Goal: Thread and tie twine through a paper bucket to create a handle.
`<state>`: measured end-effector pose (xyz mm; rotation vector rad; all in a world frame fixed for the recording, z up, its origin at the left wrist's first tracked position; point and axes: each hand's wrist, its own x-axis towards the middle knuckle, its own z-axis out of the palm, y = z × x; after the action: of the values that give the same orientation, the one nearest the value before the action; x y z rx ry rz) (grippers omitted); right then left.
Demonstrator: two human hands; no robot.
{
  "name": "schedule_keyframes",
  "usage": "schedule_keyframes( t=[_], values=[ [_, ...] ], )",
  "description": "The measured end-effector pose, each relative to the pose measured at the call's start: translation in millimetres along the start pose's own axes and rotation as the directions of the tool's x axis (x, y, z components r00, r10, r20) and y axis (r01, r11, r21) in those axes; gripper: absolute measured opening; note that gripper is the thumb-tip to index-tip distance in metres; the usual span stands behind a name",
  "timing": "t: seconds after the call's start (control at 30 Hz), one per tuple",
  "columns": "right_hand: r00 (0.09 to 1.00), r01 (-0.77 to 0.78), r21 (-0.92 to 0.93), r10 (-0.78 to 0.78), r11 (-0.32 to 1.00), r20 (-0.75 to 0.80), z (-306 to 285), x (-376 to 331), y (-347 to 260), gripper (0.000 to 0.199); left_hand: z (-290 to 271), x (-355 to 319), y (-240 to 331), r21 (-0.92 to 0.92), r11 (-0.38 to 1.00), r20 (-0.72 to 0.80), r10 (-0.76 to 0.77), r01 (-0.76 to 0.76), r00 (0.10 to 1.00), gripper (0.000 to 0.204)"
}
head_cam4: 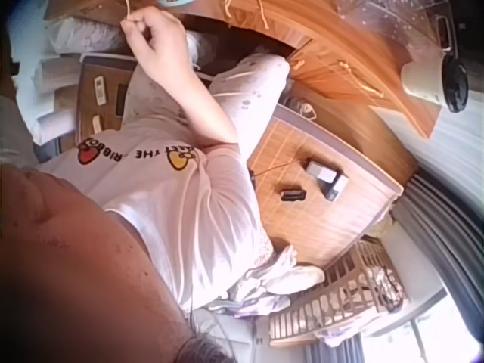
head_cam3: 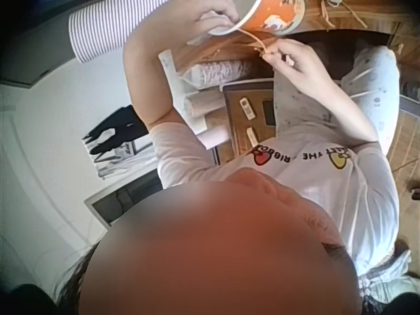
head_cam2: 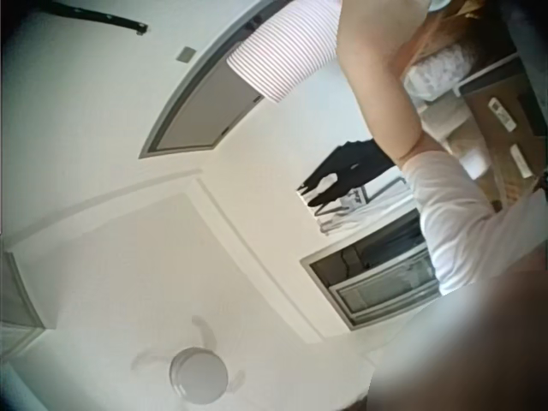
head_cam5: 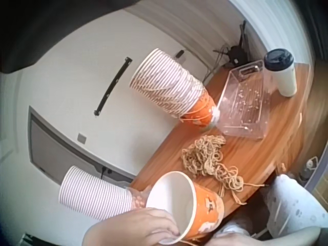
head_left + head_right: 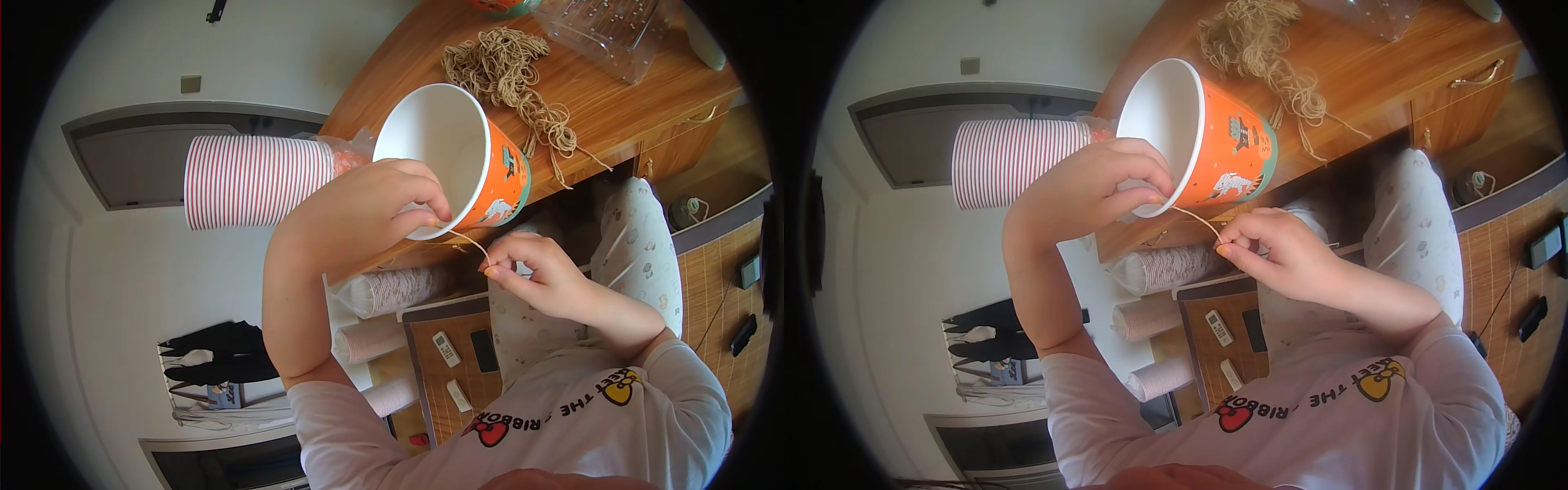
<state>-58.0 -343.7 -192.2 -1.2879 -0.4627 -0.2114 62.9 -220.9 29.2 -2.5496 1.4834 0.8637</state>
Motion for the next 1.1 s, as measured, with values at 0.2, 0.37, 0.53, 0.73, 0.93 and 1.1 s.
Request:
schedule_keyframes(
  t=[0.2, 0.37, 0.53, 0.73, 0.93, 1.1],
  values=[
    [1.0, 0.0, -0.009, 0.0, 1.0, -0.006, -0.3, -0.5, -0.4, 0.009, 1.0, 0.3, 2.6, -0.025, 0.998, 0.044, -0.048, 0.05, 0.998, 0.011],
    [1.0, 0.005, -0.003, -0.005, 1.0, 0.001, -0.9, -0.4, -2.5, 0.009, 3.3, -1.1, 2.9, -0.069, 0.99, 0.077, -0.115, 0.12, 0.99, 0.014],
    [1.0, 0.011, 0.001, -0.011, 1.0, 0.004, -1.4, -0.8, -3.7, 0.008, -1.4, -18.0, 10.7, -0.038, 0.992, -0.08, -0.126, 0.124, 0.989, 0.005],
    [1.0, 0.024, 0.035, -0.024, 0.999, 0.007, -2.9, -2.1, -2.8, 0.009, 24.4, -65.1, 38.3, -0.072, 0.992, -0.497, -0.123, 0.1, 0.859, 0.01],
    [0.998, -0.062, 0.098, 0.06, 0.993, 0.019, 2.0, -7.1, -8.4, 0.012, 133.5, -65.4, 58.5, -0.294, 0.954, -0.918, -0.266, -0.054, 0.295, 0.018],
    [0.995, -0.097, 0.105, 0.094, 0.99, 0.031, 9.0, -9.5, -9.1, 0.014, 208.3, -7.0, 58.0, -0.541, 0.84, -0.813, -0.513, -0.034, 0.275, 0.016]
  ],
)
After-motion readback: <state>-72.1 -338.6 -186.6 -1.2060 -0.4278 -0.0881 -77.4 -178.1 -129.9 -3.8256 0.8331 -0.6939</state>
